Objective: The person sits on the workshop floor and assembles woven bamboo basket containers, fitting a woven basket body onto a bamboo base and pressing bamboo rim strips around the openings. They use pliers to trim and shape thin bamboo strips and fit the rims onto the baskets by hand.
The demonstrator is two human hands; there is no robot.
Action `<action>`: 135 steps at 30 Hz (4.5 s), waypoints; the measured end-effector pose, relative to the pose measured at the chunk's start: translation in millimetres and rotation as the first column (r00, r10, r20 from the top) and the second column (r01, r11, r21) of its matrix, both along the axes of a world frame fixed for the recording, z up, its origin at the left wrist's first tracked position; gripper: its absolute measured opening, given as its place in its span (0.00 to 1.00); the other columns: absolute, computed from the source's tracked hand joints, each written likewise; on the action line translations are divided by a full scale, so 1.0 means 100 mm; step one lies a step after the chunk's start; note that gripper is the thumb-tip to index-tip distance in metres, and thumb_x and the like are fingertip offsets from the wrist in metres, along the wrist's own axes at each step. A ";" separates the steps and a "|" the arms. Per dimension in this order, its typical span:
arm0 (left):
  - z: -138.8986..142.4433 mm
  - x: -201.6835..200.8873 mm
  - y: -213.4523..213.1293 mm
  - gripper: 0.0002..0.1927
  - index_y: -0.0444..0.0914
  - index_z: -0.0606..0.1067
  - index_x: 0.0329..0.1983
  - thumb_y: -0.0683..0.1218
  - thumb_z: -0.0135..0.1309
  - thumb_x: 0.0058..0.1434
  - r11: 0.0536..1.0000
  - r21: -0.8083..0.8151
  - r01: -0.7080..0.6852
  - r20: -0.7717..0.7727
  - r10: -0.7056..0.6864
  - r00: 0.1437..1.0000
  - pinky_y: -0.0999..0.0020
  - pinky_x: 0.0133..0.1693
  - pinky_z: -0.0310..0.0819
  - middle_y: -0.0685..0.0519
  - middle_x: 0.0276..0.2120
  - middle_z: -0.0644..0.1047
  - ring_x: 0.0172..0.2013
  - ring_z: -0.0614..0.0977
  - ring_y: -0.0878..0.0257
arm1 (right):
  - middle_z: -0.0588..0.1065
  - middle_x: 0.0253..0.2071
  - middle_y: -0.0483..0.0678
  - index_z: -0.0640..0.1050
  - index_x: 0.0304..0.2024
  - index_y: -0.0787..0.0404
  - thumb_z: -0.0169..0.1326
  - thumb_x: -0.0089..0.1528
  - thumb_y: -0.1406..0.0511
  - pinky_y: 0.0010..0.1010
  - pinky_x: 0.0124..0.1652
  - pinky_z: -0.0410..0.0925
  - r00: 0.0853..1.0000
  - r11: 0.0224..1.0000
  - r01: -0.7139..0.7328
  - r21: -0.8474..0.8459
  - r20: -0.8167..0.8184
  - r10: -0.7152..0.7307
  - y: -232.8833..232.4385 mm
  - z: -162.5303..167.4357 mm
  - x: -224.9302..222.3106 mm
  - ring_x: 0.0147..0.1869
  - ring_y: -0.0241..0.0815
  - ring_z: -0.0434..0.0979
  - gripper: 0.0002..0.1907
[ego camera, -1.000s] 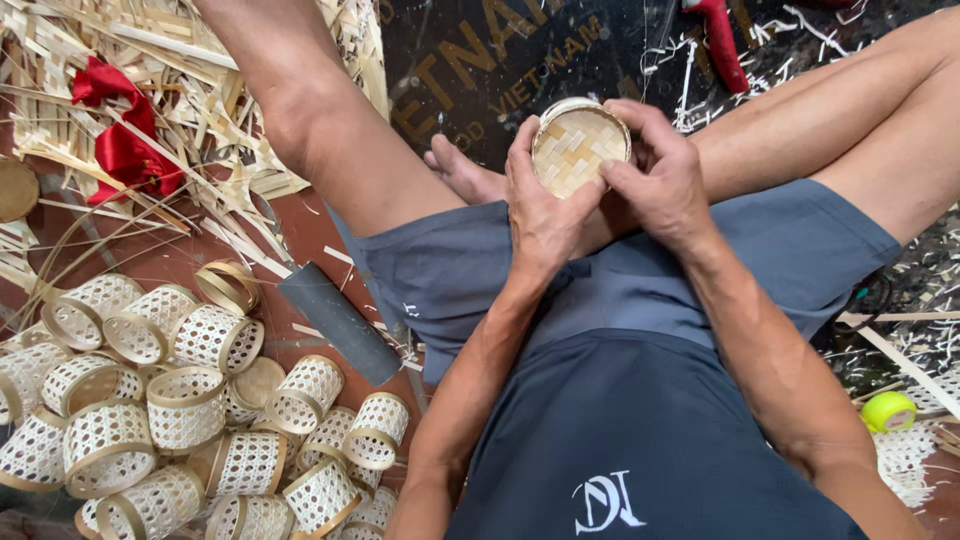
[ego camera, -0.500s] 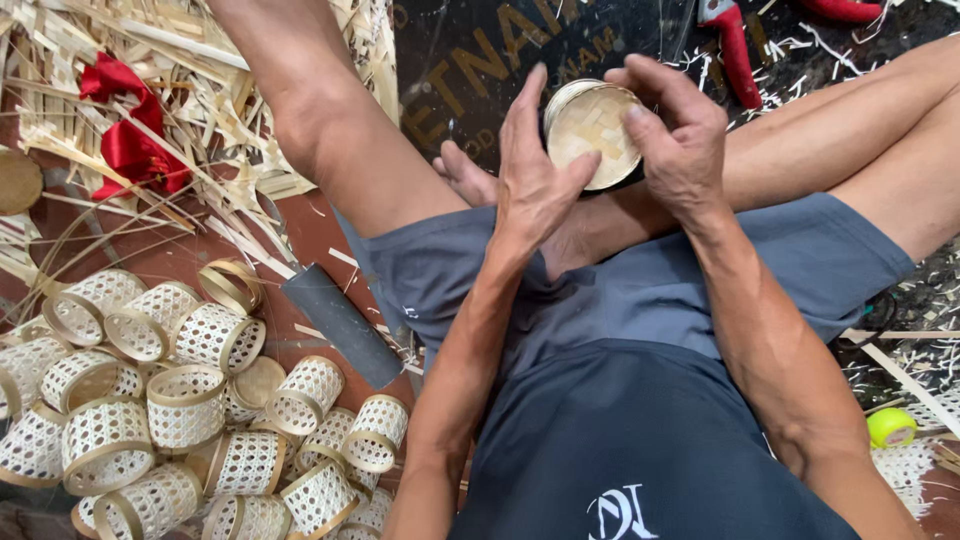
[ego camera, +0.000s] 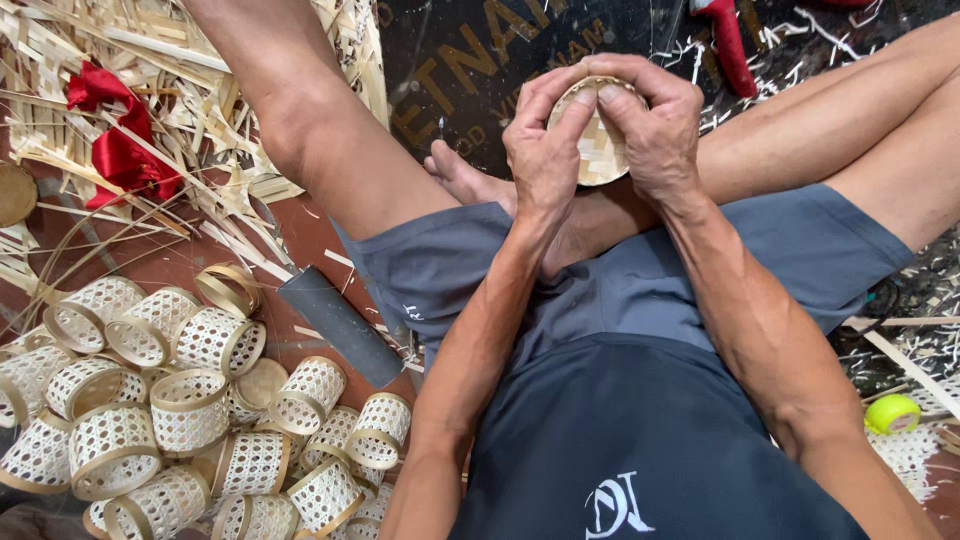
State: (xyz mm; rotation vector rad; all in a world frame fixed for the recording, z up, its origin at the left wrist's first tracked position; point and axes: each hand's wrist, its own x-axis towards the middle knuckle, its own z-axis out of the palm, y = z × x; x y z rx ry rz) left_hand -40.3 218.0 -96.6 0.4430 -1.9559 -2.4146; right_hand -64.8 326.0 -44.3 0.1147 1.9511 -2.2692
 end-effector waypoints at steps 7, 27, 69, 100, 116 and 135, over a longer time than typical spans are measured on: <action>0.04 -0.03 0.00 0.14 0.34 0.80 0.54 0.39 0.60 0.66 0.999 0.050 -0.005 0.013 0.005 1.000 0.68 0.60 0.71 0.51 0.55 0.76 0.57 0.77 0.63 | 0.80 0.51 0.46 0.79 0.56 0.68 0.54 0.71 0.71 0.22 0.55 0.73 0.998 0.996 0.027 -0.090 0.066 -0.021 -0.04 0.12 -0.02 0.52 0.31 0.78 0.12; 0.19 -0.10 -0.05 0.13 0.33 0.80 0.54 0.41 0.59 0.68 0.996 0.087 0.000 0.023 -0.002 1.000 0.68 0.58 0.73 0.50 0.55 0.76 0.55 0.78 0.63 | 0.79 0.50 0.45 0.78 0.57 0.68 0.51 0.72 0.72 0.21 0.51 0.71 0.999 0.998 -0.030 0.052 -0.031 0.031 -0.04 0.32 -0.05 0.50 0.29 0.76 0.12; 0.10 0.29 -0.26 0.23 0.26 0.71 0.65 0.47 0.50 0.76 0.904 0.412 0.113 0.025 -0.135 0.991 0.64 0.70 0.64 0.46 0.65 0.73 0.65 0.74 0.59 | 0.78 0.43 0.47 0.82 0.49 0.72 0.59 0.68 0.74 0.23 0.43 0.70 0.993 0.959 0.101 0.266 -0.089 -0.080 0.21 0.04 0.14 0.44 0.31 0.76 0.08; 0.02 0.88 -0.43 0.19 0.30 0.76 0.64 0.36 0.59 0.69 0.981 -0.186 0.046 0.085 -0.031 0.996 0.71 0.61 0.71 0.49 0.55 0.75 0.55 0.78 0.63 | 0.75 0.42 0.48 0.81 0.51 0.69 0.60 0.72 0.70 0.26 0.44 0.69 0.992 0.896 0.036 0.442 -0.121 0.020 0.52 -0.41 0.74 0.44 0.34 0.74 0.08; -0.06 0.93 -0.52 0.16 0.28 0.78 0.59 0.36 0.58 0.69 0.981 -0.193 0.029 0.167 0.004 0.986 0.74 0.54 0.73 0.50 0.49 0.79 0.50 0.78 0.66 | 0.79 0.35 0.45 0.80 0.47 0.69 0.58 0.71 0.69 0.22 0.36 0.73 0.978 0.939 -0.130 0.317 0.196 0.070 0.57 -0.38 0.62 0.36 0.30 0.79 0.07; -0.08 0.39 -0.07 0.16 0.32 0.77 0.60 0.37 0.56 0.69 0.984 -0.120 0.132 0.073 -0.124 0.990 0.69 0.65 0.70 0.48 0.58 0.78 0.61 0.77 0.61 | 0.77 0.57 0.48 0.78 0.57 0.70 0.55 0.70 0.73 0.24 0.59 0.71 0.993 0.994 -0.105 0.039 0.054 0.103 0.34 -0.43 0.34 0.58 0.34 0.76 0.13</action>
